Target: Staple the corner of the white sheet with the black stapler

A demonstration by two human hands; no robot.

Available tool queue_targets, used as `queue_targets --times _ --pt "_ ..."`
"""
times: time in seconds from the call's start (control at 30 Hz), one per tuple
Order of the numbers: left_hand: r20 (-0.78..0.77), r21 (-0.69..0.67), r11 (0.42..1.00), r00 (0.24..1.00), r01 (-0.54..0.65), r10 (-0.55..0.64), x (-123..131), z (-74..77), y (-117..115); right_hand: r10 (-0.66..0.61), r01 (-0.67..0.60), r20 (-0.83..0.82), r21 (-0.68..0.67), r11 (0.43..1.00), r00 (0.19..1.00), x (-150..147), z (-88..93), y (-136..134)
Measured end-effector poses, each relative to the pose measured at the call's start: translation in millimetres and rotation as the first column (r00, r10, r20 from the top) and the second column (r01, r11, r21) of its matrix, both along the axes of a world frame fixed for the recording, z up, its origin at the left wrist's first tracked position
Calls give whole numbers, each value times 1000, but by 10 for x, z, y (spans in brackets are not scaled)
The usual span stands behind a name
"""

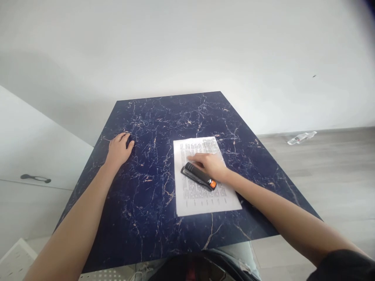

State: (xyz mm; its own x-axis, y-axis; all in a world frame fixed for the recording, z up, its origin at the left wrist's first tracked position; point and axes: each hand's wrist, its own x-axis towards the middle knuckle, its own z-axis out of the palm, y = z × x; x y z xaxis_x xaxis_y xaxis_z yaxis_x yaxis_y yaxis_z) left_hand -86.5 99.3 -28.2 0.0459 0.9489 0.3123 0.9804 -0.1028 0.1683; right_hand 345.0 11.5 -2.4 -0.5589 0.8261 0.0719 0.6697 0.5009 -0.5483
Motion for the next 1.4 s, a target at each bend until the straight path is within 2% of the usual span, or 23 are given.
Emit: queue_targets --times 0.1,0.2,0.43,0.7,1.03,1.4 --pt "7 -2 1000 1000 -7 7 56 43 -8 71 -71 -2 30 997 997 -213 27 -166" --pt "11 -7 1000 1000 -9 9 79 59 -8 75 -75 -1 36 997 997 -286 29 -226" --pt "11 -4 1000 1000 10 -10 40 20 8 88 -88 -35 3 996 995 -228 29 -163" --pt "8 8 1000 1000 15 -16 26 -13 11 114 -115 15 53 992 993 -213 7 -148" --pt "44 -2 1000 999 1 -1 27 -10 -4 95 -97 -37 -30 995 995 -138 56 -88" --pt "20 -14 999 999 -47 47 18 -25 -7 136 -138 -41 -47 989 990 -92 63 -63"
